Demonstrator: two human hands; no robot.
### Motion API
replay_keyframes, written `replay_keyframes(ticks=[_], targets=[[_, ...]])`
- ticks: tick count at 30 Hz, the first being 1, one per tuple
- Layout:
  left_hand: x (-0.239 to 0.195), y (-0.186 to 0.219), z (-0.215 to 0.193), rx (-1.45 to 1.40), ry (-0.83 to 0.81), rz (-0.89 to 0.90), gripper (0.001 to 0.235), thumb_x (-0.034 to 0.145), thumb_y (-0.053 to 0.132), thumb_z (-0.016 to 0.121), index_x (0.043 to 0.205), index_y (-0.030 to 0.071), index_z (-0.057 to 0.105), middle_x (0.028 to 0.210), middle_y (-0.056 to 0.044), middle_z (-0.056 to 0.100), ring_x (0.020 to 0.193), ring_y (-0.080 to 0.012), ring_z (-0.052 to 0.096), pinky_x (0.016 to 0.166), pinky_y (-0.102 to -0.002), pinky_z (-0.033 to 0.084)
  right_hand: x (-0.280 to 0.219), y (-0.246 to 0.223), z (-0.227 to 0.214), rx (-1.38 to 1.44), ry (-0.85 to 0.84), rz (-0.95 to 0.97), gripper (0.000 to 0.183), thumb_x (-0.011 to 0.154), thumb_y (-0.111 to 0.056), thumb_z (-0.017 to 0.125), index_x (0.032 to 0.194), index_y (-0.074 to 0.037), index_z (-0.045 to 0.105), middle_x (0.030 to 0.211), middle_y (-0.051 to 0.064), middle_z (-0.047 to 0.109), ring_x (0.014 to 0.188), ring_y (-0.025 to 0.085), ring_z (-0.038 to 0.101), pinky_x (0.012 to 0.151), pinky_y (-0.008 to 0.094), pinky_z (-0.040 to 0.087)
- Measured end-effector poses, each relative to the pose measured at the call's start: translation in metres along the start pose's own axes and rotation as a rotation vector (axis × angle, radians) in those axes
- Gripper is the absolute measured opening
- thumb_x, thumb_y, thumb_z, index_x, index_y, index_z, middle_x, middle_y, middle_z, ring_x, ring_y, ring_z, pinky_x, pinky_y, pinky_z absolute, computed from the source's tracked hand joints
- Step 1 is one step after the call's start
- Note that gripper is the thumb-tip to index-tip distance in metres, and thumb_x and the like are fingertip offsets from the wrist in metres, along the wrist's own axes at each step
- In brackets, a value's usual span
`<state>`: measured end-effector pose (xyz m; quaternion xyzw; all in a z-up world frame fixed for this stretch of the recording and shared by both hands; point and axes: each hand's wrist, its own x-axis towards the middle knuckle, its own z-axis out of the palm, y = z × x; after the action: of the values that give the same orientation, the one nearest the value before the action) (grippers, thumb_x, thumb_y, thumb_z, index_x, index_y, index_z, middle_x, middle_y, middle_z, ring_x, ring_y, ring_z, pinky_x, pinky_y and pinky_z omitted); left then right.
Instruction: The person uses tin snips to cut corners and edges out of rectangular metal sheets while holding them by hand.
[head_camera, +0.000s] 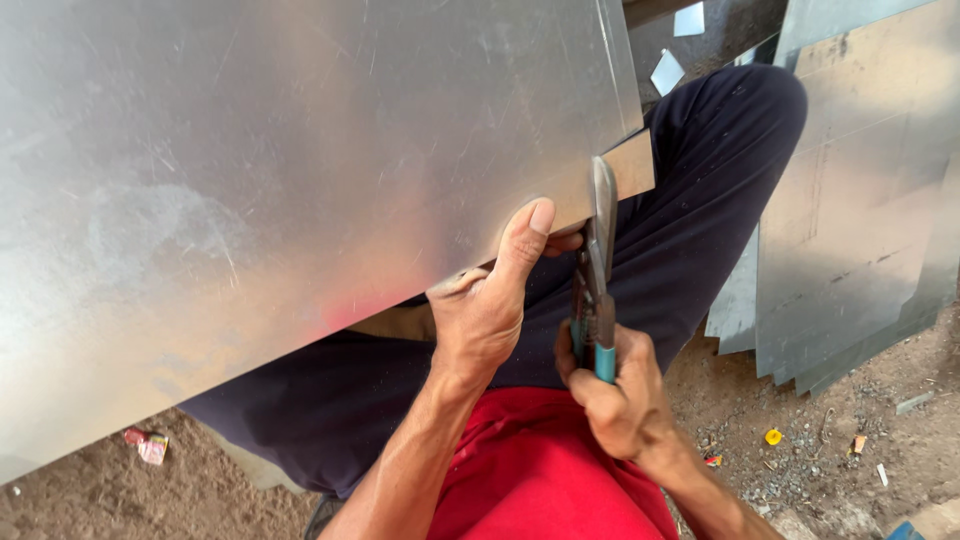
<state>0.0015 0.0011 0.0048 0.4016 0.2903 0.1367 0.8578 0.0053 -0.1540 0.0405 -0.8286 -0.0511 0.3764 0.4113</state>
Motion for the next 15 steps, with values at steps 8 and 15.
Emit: replay_keyframes(ticks=[8,15], targets=[[-0.002,-0.001,0.006,-0.316,0.357,0.123,0.025,0.094,0.014,0.080,0.107,-0.005,0.069,0.096,-0.013,0.072,0.082,-0.0218,0.070,0.065,-0.034,0.054,-0.005,0.022,-0.036,-0.611,0.136,0.048,0.015,0.075,-0.017,0.051,0.081,-0.003,0.056,0.052,0.007,0.050,0.041,0.021,0.048,0.043,0.038,0.041],[0.002,-0.006,0.039,-0.284,0.283,-0.097,0.036,0.087,0.012,0.083,0.116,-0.007,0.073,0.113,-0.010,0.071,0.100,-0.0159,0.066,0.093,-0.030,0.053,-0.032,0.034,-0.030,-0.327,0.128,-0.073,0.014,0.073,-0.012,0.056,0.078,-0.002,0.063,0.054,0.006,0.057,0.046,0.017,0.053,0.046,0.033,0.044]])
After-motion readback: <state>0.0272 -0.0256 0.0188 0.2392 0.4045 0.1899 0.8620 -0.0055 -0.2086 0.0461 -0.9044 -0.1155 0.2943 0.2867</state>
